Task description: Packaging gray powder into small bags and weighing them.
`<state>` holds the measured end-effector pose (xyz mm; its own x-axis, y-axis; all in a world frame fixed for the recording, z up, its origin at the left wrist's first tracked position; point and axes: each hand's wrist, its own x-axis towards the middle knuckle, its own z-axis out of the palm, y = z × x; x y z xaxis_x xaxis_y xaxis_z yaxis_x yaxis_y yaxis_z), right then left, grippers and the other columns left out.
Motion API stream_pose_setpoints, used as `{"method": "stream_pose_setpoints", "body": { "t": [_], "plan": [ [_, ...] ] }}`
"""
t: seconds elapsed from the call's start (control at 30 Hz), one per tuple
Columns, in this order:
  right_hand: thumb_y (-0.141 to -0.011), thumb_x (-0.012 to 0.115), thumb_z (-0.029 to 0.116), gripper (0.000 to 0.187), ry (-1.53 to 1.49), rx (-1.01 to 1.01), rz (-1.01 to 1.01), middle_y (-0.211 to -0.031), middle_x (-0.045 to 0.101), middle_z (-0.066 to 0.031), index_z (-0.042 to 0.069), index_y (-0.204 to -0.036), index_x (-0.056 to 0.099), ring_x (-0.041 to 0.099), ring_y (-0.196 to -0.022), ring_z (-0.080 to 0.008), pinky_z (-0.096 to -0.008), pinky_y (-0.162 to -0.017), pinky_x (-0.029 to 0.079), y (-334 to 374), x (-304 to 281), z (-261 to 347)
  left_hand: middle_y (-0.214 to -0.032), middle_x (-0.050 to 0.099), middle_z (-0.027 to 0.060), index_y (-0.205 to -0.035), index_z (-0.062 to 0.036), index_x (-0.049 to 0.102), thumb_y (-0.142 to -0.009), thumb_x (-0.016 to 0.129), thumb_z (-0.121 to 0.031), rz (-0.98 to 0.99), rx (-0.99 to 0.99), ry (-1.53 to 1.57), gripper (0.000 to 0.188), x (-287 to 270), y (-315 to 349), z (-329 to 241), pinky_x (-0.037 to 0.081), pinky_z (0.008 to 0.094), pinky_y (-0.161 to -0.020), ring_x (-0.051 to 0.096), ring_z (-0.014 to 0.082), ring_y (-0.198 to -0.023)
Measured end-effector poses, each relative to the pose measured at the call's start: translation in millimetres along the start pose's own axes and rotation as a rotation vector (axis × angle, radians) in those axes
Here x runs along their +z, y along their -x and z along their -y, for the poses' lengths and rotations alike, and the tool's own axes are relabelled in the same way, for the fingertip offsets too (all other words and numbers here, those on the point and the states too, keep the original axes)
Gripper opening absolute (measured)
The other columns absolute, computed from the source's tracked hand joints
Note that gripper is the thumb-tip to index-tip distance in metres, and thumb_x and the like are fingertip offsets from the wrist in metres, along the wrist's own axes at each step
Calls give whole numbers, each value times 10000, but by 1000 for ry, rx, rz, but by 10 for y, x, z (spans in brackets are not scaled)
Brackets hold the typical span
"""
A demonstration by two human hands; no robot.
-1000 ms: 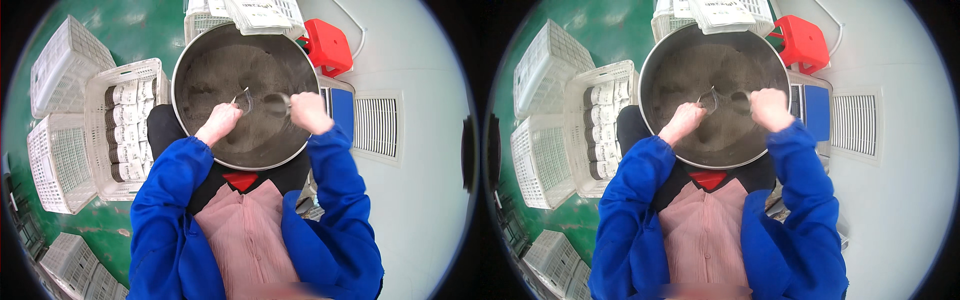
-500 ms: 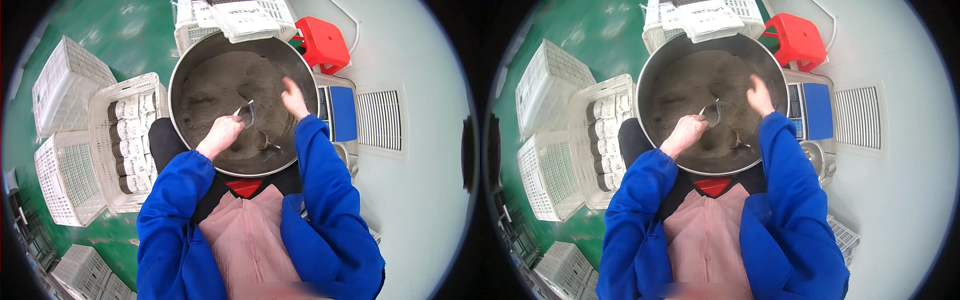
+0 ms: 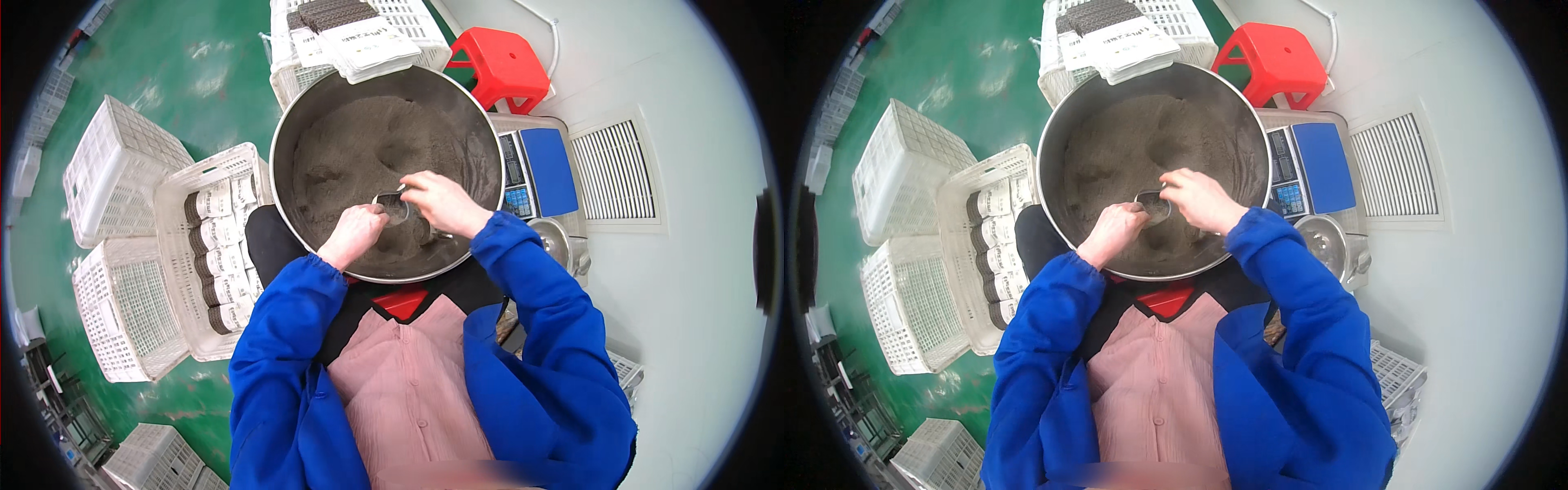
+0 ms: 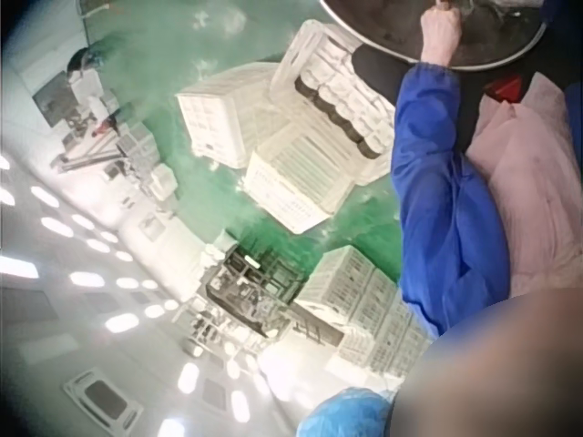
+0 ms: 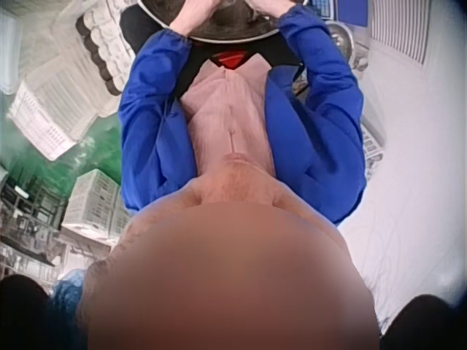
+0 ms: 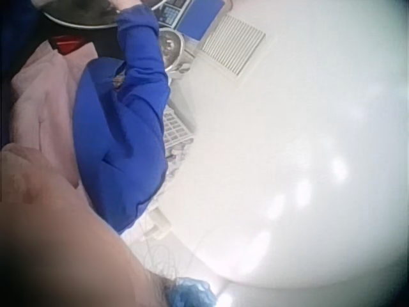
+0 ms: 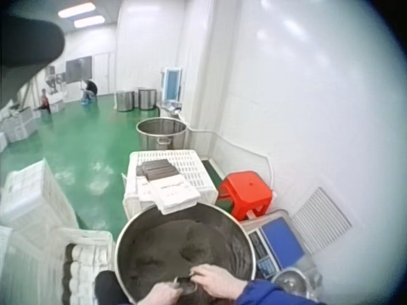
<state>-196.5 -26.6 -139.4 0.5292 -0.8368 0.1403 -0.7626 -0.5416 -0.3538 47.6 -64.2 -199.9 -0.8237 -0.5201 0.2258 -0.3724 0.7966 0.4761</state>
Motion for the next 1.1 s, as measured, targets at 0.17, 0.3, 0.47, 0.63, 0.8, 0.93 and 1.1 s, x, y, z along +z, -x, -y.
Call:
{"method": "stream_pose_setpoints", "body": {
  "t": [0.17, 0.3, 0.47, 0.63, 0.8, 0.93, 1.1],
  "plan": [
    [-761, 677, 89, 156, 123, 22, 125, -966, 670, -88, 66, -912, 711, 665, -967, -270, -377, -818, 567, 8, -38, 71, -932, 722, 124, -880, -14, 729, -748, 670, -33, 9, 102, 51, 146, -330, 23, -156, 583, 417, -767, 709, 316, -901],
    [-775, 651, 132, 61, 130, -70, 83, -856, 682, -73, 91, -772, 696, 688, -893, -273, -381, -773, 574, 34, -153, 438, -1198, 688, 171, -1048, -28, 724, -747, 695, 1, -36, 149, -25, 304, -545, -70, -228, 594, 402, -821, 710, 314, -994],
    [-827, 653, 117, 110, 79, 227, 56, -860, 703, -121, 58, -859, 740, 700, -884, -335, -450, -789, 560, 458, -930, 287, -1666, 222, 206, -1411, -79, 575, -766, 787, 9, -432, -98, 51, 684, -565, -22, -592, 565, 434, -973, 594, 372, -1285],
    [-805, 719, 97, 86, 215, 400, -200, -820, 699, -139, 42, -870, 728, 694, -798, -339, -429, -710, 549, 980, -1800, 226, -1598, 380, 215, -1463, 96, 430, -798, 787, -98, -289, -276, -4, 779, -141, 376, -557, 390, 452, -1144, 454, 381, -1412],
    [-817, 683, 143, 170, 248, 814, -280, -857, 733, -174, 36, -918, 768, 705, -857, -369, -460, -798, 556, 1458, -2288, -135, -1544, 456, 227, -1493, 51, 431, -831, 784, -154, -52, -577, 272, 778, -41, 420, -733, 420, 434, -1109, 483, 364, -1385],
    [-838, 681, 156, 183, 301, 972, -365, -887, 741, -184, 44, -945, 779, 714, -873, -366, -455, -819, 560, 1865, -2194, -728, -1509, 506, 230, -1342, -11, 628, -846, 770, -213, -192, -422, -323, 554, 24, 361, -711, 408, 440, -1130, 447, 368, -1434],
    [-855, 681, 174, 190, 362, 1189, -460, -910, 748, -187, 56, -964, 783, 720, -911, -365, -459, -847, 562, 2306, -1903, -1190, -1511, 503, 231, -957, 6, 755, -876, 729, -218, -143, -663, 27, 239, 24, 236, -825, 498, 451, -1018, 651, 388, -1177]
  ]
}}
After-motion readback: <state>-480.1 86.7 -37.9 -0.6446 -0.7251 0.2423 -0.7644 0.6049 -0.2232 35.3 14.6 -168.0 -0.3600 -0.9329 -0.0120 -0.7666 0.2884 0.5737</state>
